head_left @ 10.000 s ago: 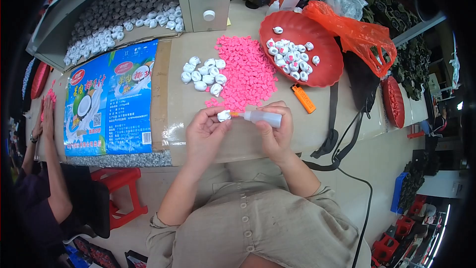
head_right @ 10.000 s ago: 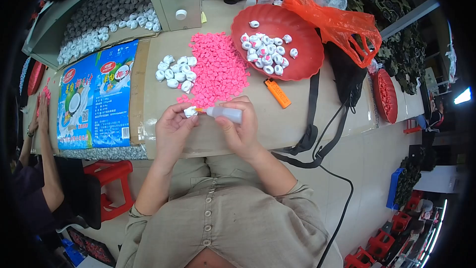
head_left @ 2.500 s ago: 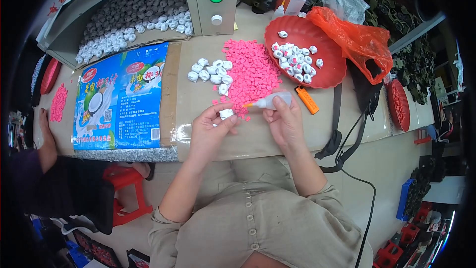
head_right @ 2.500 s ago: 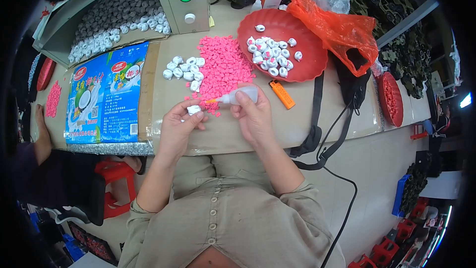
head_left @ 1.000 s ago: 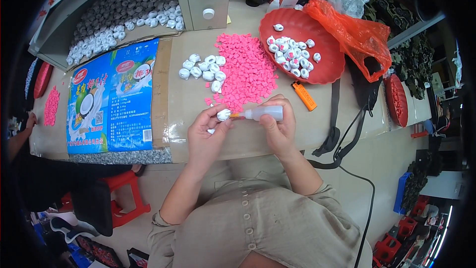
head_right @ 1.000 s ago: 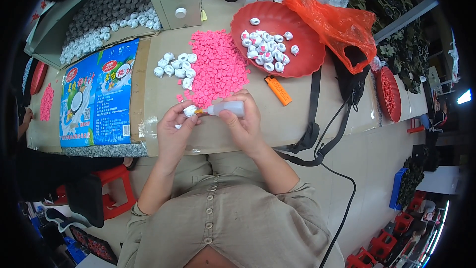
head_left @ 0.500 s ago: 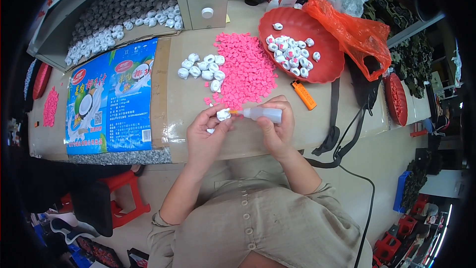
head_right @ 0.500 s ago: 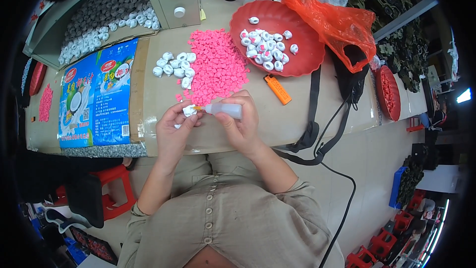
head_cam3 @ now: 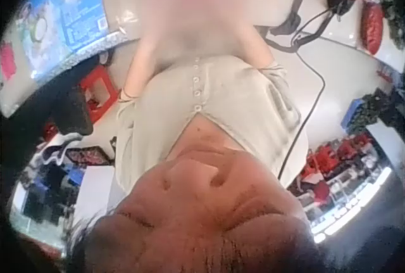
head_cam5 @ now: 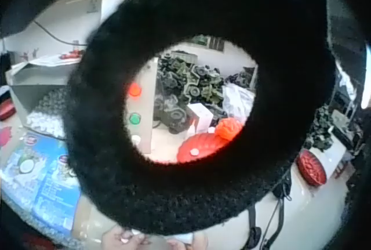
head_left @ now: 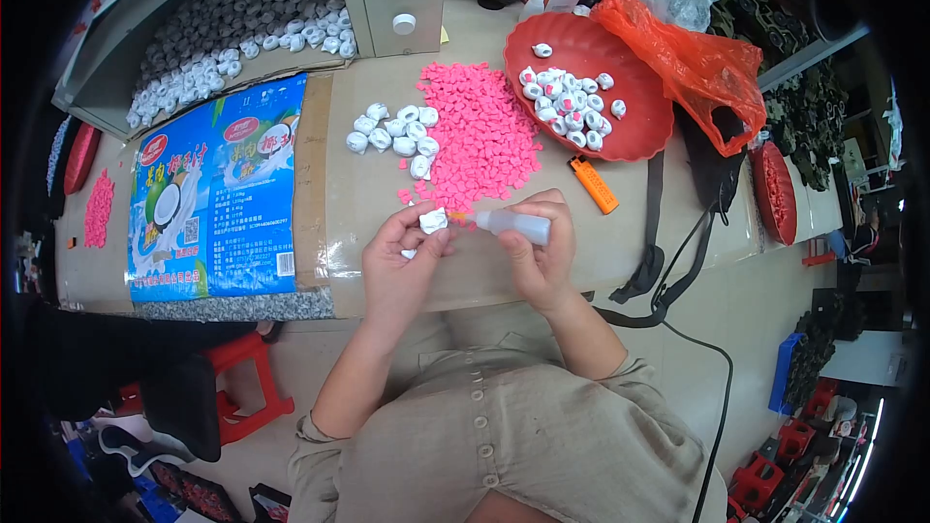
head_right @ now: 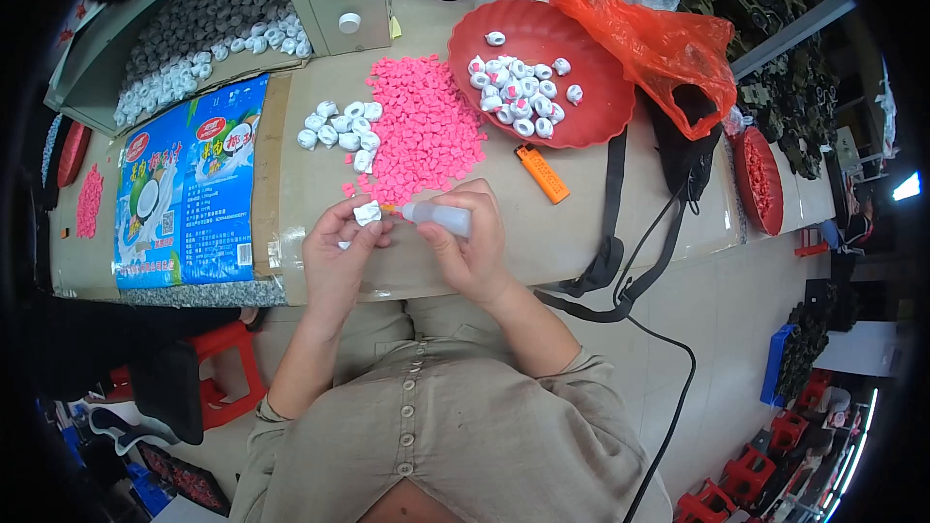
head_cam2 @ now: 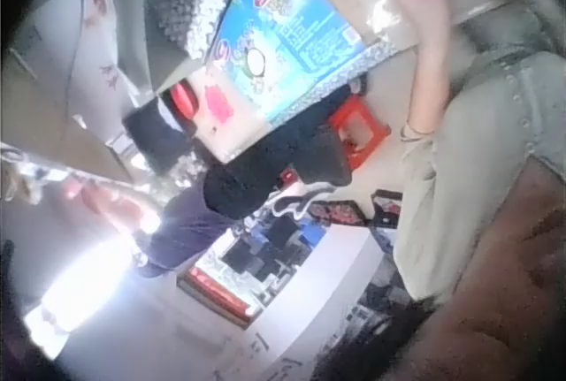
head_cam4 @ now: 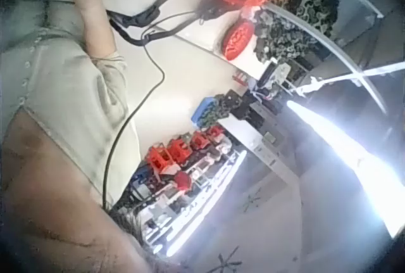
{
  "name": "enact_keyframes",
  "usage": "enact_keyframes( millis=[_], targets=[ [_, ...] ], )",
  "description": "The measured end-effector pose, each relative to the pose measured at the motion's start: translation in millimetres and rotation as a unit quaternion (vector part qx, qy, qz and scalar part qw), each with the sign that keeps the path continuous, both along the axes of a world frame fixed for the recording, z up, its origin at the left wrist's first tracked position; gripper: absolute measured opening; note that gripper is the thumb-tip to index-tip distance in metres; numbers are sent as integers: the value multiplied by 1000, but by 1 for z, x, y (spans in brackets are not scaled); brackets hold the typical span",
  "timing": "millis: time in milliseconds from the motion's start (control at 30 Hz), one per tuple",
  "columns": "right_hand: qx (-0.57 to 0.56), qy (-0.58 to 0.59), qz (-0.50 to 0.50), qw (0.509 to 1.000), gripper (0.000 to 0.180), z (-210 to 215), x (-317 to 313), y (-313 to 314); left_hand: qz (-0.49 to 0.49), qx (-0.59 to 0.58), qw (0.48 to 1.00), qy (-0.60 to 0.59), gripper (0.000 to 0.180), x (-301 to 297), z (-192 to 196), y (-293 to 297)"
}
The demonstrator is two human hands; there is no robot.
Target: The person applies glue from a glue bottle to small white and pink plastic components by hand to assemble them.
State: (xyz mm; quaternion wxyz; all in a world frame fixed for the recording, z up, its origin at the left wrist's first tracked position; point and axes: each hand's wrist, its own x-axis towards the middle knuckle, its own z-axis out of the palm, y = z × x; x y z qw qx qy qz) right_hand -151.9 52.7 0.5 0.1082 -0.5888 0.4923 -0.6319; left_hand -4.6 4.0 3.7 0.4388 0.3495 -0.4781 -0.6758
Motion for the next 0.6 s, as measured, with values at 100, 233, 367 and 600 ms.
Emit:
enact_keyframes(
  millis=[100,233,367,600],
  targets=[
    [3,-10,1,1000,25,0,0,0,-5,-3,1000,-2,27,0,0,0],
    [10,-25,6,1000,24,-1,-1,0,0,-6,1000,-3,27,-1,1,0],
    [27,-51,14,998,24,0,-2,0,1,-17,1000,-17,26,-1,2,0],
    [20,-66,27,997,23,-2,-3,-1,-2,-21,999,-37,27,-1,2,0]
  ],
)
